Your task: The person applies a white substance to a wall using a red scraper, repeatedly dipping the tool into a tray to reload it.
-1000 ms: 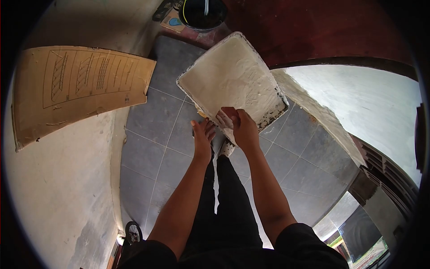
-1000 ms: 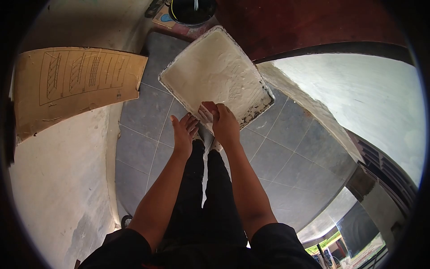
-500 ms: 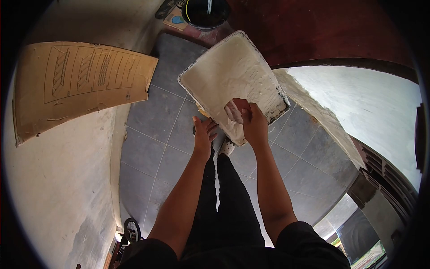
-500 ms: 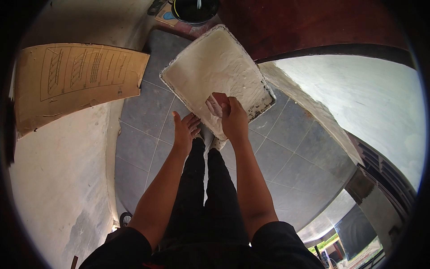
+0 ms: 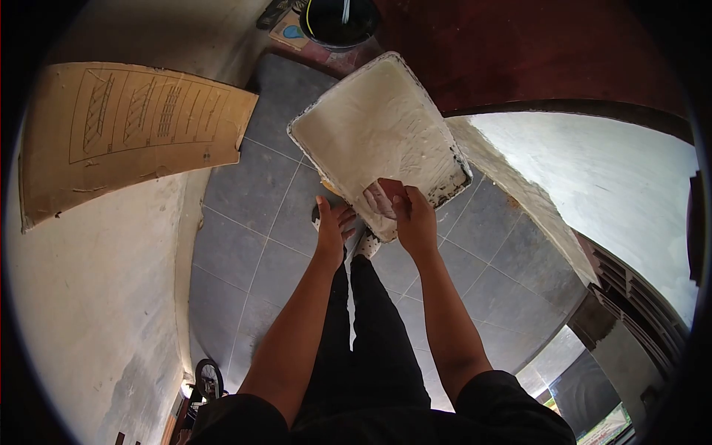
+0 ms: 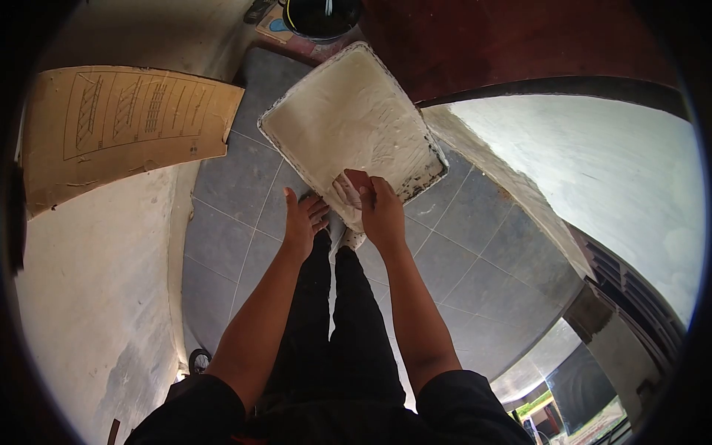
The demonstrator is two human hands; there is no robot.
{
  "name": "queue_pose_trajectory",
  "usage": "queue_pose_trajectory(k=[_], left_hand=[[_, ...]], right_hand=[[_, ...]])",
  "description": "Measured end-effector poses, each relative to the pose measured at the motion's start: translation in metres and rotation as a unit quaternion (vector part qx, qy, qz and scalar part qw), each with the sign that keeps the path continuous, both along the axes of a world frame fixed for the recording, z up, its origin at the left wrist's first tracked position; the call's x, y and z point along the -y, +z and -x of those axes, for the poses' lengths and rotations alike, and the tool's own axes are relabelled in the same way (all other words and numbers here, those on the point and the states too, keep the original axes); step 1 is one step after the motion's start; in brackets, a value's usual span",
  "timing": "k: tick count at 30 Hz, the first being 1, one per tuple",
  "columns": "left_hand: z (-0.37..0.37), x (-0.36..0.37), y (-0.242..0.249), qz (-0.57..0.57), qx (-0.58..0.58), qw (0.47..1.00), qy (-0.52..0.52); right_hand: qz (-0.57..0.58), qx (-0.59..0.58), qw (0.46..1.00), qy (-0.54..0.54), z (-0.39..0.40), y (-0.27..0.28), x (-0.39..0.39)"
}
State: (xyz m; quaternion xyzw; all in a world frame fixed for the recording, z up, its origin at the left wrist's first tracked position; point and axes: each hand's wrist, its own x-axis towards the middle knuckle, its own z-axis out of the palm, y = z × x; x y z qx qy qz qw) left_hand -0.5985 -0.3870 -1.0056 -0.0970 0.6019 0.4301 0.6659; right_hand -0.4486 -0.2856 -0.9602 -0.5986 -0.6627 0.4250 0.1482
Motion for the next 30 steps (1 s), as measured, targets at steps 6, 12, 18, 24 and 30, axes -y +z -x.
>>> queue_pose_trajectory(k=[6, 12, 18, 24, 30], left_hand=[[-0.006, 0.0, -0.001, -0.004, 0.011, 1.0, 0.012], [-0.008, 0.002, -0.003, 0.004, 0.016, 1.0, 0.007], [-0.01, 0.002, 0.001, -0.002, 0.023, 0.999, 0.033], [-0.015, 0.008, -0.002, -0.006, 0.028, 0.999, 0.029], [-0.022, 0.012, -0.001, -0.003, 0.022, 0.999, 0.043]], right_hand=[[0.022, 0.022, 0.998, 0.058, -0.007, -0.013, 0.006], [0.028, -0.023, 0.999, -0.003, -0.016, 0.001, 0.011], [-0.001, 0.018, 0.999, 0.048, -0.021, -0.012, 0.013], [0.025, 0.003, 0.998, 0.052, -0.031, 0.007, 0.02], [-0.005, -0.001, 1.0, 0.01, -0.041, -0.007, 0.023]])
